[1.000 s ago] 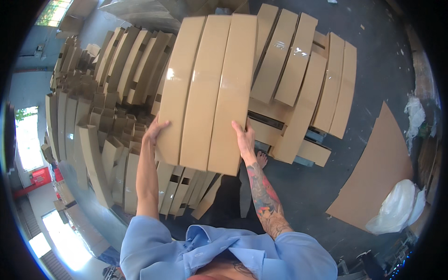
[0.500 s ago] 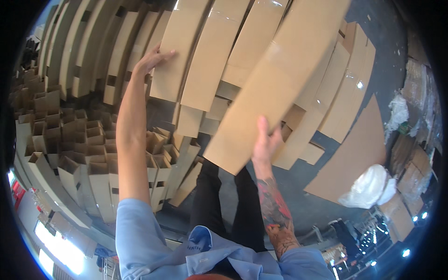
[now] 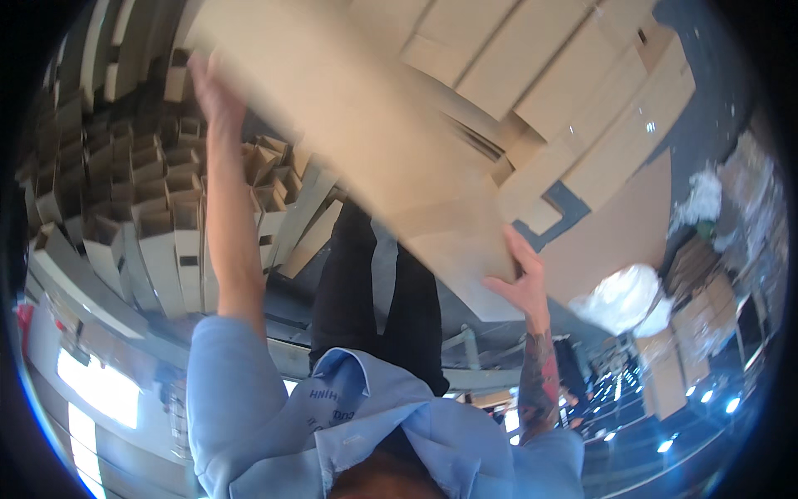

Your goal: The person picks up flat-packed cardboard boxes from a metal table and stacks them onto a nearby wooden pallet. The person repeatedly moves between the table and the pallet, arranging the boxes in neat rows.

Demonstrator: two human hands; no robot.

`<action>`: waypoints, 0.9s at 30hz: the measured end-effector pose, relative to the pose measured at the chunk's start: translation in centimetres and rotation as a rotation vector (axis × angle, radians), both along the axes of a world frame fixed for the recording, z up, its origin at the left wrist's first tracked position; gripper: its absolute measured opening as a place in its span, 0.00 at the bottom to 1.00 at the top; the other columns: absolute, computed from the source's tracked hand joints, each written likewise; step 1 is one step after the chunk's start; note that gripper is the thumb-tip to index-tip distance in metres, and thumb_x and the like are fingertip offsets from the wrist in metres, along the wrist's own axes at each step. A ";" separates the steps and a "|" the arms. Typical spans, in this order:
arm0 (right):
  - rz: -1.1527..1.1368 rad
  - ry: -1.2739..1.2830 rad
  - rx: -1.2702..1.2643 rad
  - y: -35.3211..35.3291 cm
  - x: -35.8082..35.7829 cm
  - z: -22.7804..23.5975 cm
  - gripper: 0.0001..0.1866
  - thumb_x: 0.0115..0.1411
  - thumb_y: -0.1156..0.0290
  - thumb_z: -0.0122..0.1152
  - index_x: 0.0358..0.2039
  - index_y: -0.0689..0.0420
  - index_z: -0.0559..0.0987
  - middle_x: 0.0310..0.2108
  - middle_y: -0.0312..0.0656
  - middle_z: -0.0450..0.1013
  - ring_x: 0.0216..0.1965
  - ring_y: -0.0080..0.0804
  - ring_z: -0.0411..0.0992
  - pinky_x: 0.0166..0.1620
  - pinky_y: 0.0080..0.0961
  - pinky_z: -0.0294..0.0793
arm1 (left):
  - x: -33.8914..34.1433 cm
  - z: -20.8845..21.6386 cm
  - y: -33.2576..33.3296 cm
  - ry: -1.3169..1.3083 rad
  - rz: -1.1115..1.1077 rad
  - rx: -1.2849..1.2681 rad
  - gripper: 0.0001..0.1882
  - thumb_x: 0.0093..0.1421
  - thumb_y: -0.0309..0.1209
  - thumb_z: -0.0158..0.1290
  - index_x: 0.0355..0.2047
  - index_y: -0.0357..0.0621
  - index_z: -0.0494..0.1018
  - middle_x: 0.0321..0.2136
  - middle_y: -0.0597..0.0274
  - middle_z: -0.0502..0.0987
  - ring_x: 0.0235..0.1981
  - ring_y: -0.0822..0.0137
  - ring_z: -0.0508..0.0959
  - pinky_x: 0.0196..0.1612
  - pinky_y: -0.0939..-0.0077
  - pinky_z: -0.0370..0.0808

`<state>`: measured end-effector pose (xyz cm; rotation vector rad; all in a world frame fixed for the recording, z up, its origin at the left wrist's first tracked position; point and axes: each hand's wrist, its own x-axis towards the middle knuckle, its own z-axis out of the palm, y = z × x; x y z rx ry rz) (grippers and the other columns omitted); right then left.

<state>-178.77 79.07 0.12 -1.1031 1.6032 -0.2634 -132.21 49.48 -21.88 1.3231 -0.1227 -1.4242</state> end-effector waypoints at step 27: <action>-0.709 -0.202 0.364 26.3 -10.9 3.0 0.54 0.43 0.60 0.78 0.69 0.63 0.63 0.58 0.47 0.74 0.61 0.39 0.71 0.63 0.35 0.68 | -31.9 -2.8 41.0 0.463 -0.690 1.119 0.67 0.53 0.78 0.48 0.74 0.36 0.42 0.71 0.45 0.52 0.70 0.43 0.58 0.69 0.33 0.50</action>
